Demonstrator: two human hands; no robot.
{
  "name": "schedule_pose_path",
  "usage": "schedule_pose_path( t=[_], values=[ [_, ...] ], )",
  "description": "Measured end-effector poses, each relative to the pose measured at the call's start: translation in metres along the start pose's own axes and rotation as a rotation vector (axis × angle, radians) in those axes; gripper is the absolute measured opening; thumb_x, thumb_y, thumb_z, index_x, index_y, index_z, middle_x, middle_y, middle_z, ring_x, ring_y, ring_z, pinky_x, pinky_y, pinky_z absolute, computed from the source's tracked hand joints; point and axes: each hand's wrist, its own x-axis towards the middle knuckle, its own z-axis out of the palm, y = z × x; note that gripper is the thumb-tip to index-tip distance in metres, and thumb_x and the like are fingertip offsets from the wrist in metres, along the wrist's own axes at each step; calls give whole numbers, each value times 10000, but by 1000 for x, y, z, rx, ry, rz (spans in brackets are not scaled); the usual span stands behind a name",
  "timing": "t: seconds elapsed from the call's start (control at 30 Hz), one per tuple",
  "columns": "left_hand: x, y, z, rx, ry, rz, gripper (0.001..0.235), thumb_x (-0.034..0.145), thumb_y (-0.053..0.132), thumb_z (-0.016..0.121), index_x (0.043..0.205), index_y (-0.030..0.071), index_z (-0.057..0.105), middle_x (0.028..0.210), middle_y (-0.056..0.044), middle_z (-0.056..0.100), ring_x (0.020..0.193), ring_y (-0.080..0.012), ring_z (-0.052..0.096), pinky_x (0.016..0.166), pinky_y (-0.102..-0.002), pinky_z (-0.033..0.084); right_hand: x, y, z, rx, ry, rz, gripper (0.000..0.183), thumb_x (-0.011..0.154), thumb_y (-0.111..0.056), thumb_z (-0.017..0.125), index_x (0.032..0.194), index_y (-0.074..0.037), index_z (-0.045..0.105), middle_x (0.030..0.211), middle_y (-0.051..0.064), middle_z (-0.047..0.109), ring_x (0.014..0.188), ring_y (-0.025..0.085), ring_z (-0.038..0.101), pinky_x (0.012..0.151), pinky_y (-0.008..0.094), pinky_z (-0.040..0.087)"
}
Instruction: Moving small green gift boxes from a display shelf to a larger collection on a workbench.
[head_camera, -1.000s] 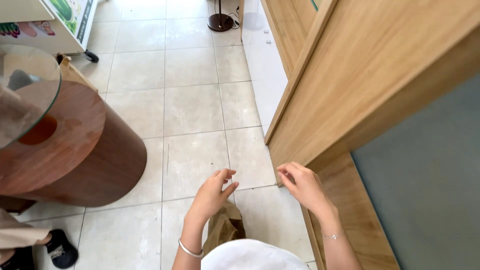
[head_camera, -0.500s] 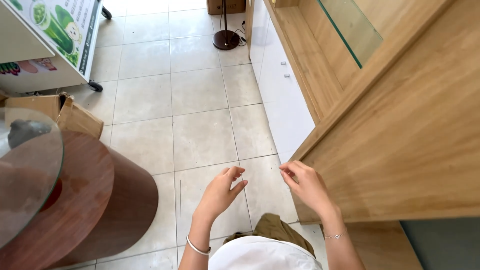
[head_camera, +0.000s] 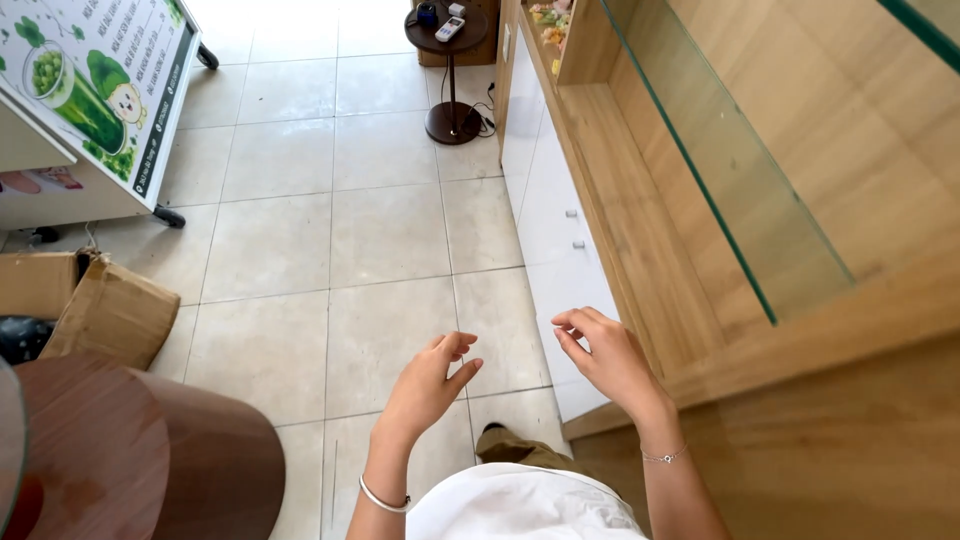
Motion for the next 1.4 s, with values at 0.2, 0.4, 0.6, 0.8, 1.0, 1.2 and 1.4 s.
schedule_pose_path(
  t=[0.2, 0.4, 0.6, 0.8, 1.0, 1.2, 1.4],
  values=[
    [99, 4, -1, -11, 2, -11, 321, 958, 296, 662, 1200, 86, 651, 1197, -87, 719, 1108, -232, 699, 913, -362, 562, 94, 27, -29, -51, 0, 34, 150, 934, -163, 656, 1031, -78, 733, 953, 45, 759, 803, 183, 741, 694, 336, 570],
    [182, -3, -2, -46, -77, -38, 329, 947, 298, 667, 1211, 104, 644, 1220, -62, 710, 1109, -228, 692, 902, -364, 572, 162, 49, -38, -18, 18, 74, 161, 934, -179, 658, 1035, -75, 729, 956, 43, 757, 815, 174, 749, 705, 328, 586],
    [273, -5, -33, -26, -146, -33, 349, 943, 307, 652, 1257, 158, 627, 1359, -24, 603, 1144, -213, 681, 917, -369, 566, 232, 63, -30, -38, 52, 8, 174, 944, -184, 660, 1036, -54, 729, 999, 60, 753, 821, 179, 750, 733, 320, 579],
    [392, -11, -82, -17, -168, 97, 414, 919, 295, 666, 1309, 168, 614, 1453, -39, 471, 1172, -244, 637, 899, -392, 552, 324, 26, -43, 10, 83, 343, 213, 952, -213, 641, 1082, -70, 731, 964, 45, 753, 765, 175, 735, 716, 323, 581],
    [497, 7, -159, 24, -327, 84, 374, 952, 325, 638, 1289, 166, 607, 1338, 0, 611, 1037, -264, 682, 886, -383, 546, 420, 2, -45, -10, 194, 234, 208, 936, -204, 662, 1056, -47, 727, 947, 53, 744, 767, 190, 721, 709, 319, 577],
    [605, -31, -169, -151, -331, 400, 486, 914, 290, 710, 1377, 187, 606, 1431, -45, 485, 1183, -223, 640, 916, -359, 552, 484, -18, -47, -31, 299, 127, 182, 918, -194, 697, 1043, -64, 726, 968, 56, 748, 851, 191, 747, 757, 320, 573],
    [669, 57, -200, -214, -451, 496, 547, 881, 271, 708, 1404, 201, 564, 1468, -25, 462, 1241, -192, 612, 849, -356, 598, 511, -24, -89, -127, 522, 66, 157, 905, -166, 728, 1025, -69, 753, 961, 50, 765, 871, 194, 755, 759, 318, 590]
  ],
)
